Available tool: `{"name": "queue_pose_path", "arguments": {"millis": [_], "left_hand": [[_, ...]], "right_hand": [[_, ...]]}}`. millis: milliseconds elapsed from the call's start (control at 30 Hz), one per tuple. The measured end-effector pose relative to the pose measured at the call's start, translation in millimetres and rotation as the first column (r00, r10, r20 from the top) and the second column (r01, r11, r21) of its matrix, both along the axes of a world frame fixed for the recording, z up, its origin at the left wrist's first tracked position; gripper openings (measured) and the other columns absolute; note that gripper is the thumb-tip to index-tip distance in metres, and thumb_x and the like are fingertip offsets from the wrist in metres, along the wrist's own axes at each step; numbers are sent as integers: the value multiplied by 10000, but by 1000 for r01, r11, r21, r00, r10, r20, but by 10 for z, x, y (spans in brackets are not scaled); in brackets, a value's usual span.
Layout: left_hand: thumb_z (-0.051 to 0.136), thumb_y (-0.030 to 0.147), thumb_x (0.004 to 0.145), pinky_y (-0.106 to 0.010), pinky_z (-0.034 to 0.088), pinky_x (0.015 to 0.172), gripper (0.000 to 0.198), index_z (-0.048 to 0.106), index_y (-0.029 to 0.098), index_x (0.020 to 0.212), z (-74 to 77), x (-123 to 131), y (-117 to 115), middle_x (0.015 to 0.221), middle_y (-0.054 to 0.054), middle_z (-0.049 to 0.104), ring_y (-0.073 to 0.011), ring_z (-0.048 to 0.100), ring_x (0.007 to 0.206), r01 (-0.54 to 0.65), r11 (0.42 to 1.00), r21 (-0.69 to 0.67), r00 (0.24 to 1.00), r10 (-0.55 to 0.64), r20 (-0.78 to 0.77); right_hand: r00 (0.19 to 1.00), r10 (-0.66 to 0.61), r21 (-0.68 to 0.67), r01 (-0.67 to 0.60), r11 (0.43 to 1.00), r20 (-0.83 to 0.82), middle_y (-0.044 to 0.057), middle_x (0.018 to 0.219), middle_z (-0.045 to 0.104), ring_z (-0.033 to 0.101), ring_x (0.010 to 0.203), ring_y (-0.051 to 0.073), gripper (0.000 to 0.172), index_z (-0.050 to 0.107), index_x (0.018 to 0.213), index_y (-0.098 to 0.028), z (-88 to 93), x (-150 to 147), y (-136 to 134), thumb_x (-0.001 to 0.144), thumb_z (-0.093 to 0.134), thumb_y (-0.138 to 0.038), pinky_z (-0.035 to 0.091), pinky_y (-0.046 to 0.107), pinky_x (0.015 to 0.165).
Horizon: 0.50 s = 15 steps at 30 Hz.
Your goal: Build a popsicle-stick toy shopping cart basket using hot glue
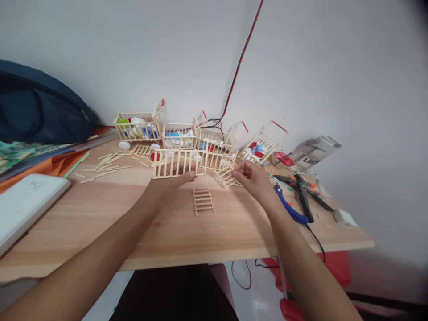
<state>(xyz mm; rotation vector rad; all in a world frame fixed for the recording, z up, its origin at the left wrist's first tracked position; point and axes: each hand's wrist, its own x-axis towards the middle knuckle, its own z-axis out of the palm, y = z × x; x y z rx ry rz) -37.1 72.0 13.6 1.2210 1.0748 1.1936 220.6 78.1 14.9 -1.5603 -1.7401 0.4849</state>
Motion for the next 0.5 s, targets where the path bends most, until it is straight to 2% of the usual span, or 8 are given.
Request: {"name": "queue_pose_path", "arguments": {"millis": [100, 200, 367, 500], "left_hand": [[768, 375, 706, -407, 547, 937, 256, 751, 234, 919, 39, 10, -28, 1030, -59, 761, -280, 697, 1005, -9, 1000, -13, 1000, 9, 10], [768, 364, 709, -401, 551, 924, 239, 758, 238, 911, 55, 17, -49, 1048, -61, 759, -284, 696, 1015, -15, 1000, -26, 1000, 15, 8], [772, 368, 707, -403, 539, 946, 276, 747, 228, 945, 57, 30, -77, 1062, -66, 755, -270, 697, 1010, 10, 999, -50, 999, -8, 43], [762, 375, 723, -384, 533, 954, 267, 742, 219, 939, 81, 28, -89, 1084, -66, 748, -257, 687, 1034, 27, 998, -52, 999, -26, 19]], "right_hand": [[981, -12, -3, 11, 1000, -194, -13, 705, 615, 578, 647, 133, 283, 561, 832, -198, 12, -24, -86, 746, 677, -442, 436, 256, 605], [948, -54, 5, 59, 998, -314, -2, 736, 631, 599, 670, 136, 349, 571, 839, -197, 22, -93, -179, 712, 705, -492, 468, 261, 620], [894, -101, 22, 123, 992, -436, 14, 761, 654, 626, 698, 146, 379, 578, 836, -194, 23, -214, -301, 694, 740, -506, 514, 290, 679], [874, -117, 20, 144, 989, -472, 6, 745, 653, 630, 678, 147, 378, 574, 829, -198, 54, -253, -340, 687, 761, -494, 521, 293, 677]]}}
